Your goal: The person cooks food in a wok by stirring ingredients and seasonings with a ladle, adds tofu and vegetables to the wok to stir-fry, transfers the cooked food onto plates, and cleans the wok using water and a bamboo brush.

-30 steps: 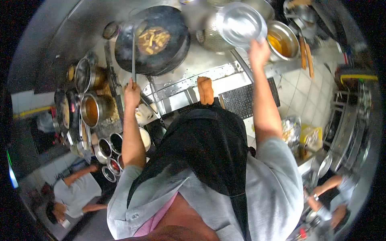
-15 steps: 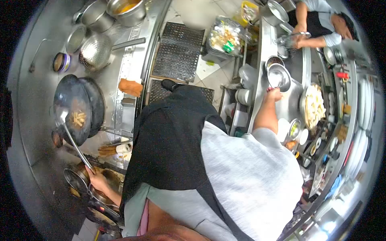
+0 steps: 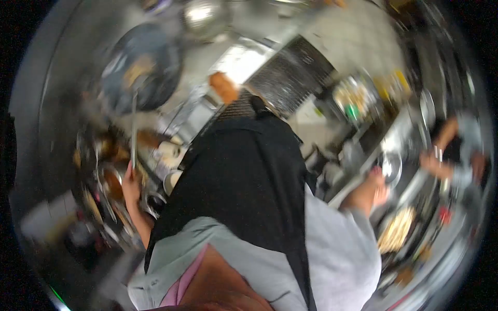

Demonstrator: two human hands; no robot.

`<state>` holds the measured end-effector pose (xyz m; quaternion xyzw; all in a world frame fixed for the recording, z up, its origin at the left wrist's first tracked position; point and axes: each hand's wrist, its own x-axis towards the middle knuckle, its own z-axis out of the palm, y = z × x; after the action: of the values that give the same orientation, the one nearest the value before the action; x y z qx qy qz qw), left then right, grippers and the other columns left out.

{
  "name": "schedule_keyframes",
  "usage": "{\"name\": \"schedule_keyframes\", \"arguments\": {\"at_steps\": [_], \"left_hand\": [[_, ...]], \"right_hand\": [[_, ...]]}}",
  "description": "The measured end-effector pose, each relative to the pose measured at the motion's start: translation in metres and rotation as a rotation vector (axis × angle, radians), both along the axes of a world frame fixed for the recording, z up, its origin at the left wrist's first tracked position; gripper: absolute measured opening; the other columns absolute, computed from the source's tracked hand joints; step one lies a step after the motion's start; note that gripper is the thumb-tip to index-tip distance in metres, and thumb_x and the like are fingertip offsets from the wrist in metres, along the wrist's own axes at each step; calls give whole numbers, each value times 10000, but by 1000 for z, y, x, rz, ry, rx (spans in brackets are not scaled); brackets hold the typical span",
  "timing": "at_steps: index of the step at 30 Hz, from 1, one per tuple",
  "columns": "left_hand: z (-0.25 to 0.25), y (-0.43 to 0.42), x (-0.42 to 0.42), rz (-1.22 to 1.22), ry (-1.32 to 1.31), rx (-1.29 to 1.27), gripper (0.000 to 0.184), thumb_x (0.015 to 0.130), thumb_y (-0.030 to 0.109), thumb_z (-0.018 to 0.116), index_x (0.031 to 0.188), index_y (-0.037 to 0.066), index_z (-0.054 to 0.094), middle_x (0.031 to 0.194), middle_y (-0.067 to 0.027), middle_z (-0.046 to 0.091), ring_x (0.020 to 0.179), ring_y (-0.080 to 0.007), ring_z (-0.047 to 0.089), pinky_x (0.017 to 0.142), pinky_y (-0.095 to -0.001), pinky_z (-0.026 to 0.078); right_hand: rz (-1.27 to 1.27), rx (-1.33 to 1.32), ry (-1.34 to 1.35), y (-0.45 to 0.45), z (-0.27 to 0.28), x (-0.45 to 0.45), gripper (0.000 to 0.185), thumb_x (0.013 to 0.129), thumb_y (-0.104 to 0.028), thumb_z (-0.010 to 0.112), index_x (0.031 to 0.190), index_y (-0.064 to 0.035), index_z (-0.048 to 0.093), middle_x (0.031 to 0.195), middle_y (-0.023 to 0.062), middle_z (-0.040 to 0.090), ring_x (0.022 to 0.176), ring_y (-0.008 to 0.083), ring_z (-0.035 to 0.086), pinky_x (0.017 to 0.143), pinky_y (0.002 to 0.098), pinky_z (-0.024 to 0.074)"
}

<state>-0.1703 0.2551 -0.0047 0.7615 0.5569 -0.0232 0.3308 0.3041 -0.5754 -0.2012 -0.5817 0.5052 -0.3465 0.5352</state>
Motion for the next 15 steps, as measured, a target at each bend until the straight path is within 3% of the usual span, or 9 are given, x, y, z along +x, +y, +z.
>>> {"name": "schedule_keyframes", "arguments": {"at_steps": [2, 4, 6, 7, 9, 10, 11, 12, 15], "left_hand": [[-25, 13, -2, 90, 15, 98, 563, 868, 91, 622, 1424, 86, 539, 1054, -188, 693, 934, -184, 656, 852, -305, 500], [-48, 20, 23, 108, 16, 266, 550, 886, 173, 592, 1429, 109, 534, 1033, -223, 686, 891, -319, 676, 830, -373, 517], [-82, 32, 56, 188, -73, 212, 609, 859, 164, 622, 1456, 116, 506, 980, -218, 690, 848, -319, 670, 798, -393, 514], [-99, 32, 77, 193, -124, 318, 611, 852, 125, 638, 1448, 93, 509, 898, -204, 668, 758, -303, 624, 750, -411, 503], [-94, 27, 132, 403, -206, 51, 592, 857, 163, 655, 1430, 102, 521, 1039, -221, 697, 914, -345, 684, 819, -422, 523], [-82, 25, 149, 533, -191, -112, 586, 858, 174, 656, 1426, 119, 527, 1105, -220, 699, 984, -356, 694, 855, -430, 526], [-67, 21, 148, 427, -93, -13, 581, 860, 178, 653, 1426, 137, 529, 1124, -215, 694, 1010, -360, 687, 863, -432, 527], [-51, 14, 140, 320, 3, 85, 577, 862, 182, 650, 1426, 154, 531, 1142, -210, 690, 1036, -364, 680, 872, -435, 528], [-14, -5, 105, 189, 155, 177, 559, 883, 205, 634, 1431, 206, 529, 1139, -219, 681, 1039, -389, 670, 865, -447, 530]], "right_hand": [[54, -176, 226, 18, -12, 24, 193, 909, -109, 554, 1095, -100, 605, 739, 115, 640, 570, 219, 600, 515, 333, 487], [110, -411, 502, 61, -29, 52, 140, 923, -139, 573, 1031, -86, 642, 749, 105, 661, 594, 217, 614, 546, 338, 502], [263, -654, 722, 130, -50, 79, 135, 937, -168, 592, 968, -71, 680, 758, 95, 681, 618, 214, 627, 577, 342, 517], [451, -746, 744, 174, -69, 92, 154, 943, -183, 601, 936, -64, 698, 763, 90, 692, 630, 213, 634, 592, 344, 524], [1003, -772, 497, 280, -99, 111, 217, 957, -213, 620, 872, -50, 736, 772, 80, 712, 654, 211, 648, 623, 349, 539], [1376, -698, -38, 345, -113, 115, 142, 937, -174, 670, 933, -45, 729, 899, 89, 715, 825, 205, 652, 761, 323, 531], [1653, -494, -33, 426, -80, 104, 129, 932, -145, 689, 1000, -36, 687, 978, 94, 689, 940, 187, 623, 857, 329, 503], [1861, -157, 117, 487, -85, 101, 212, 925, -150, 708, 1092, -40, 639, 950, 74, 674, 897, 184, 625, 837, 336, 512], [2395, -207, 315, 634, -30, 60, 534, 865, -360, 765, 1205, 11, 587, 1012, 165, 677, 928, 241, 657, 851, 355, 523]]}}
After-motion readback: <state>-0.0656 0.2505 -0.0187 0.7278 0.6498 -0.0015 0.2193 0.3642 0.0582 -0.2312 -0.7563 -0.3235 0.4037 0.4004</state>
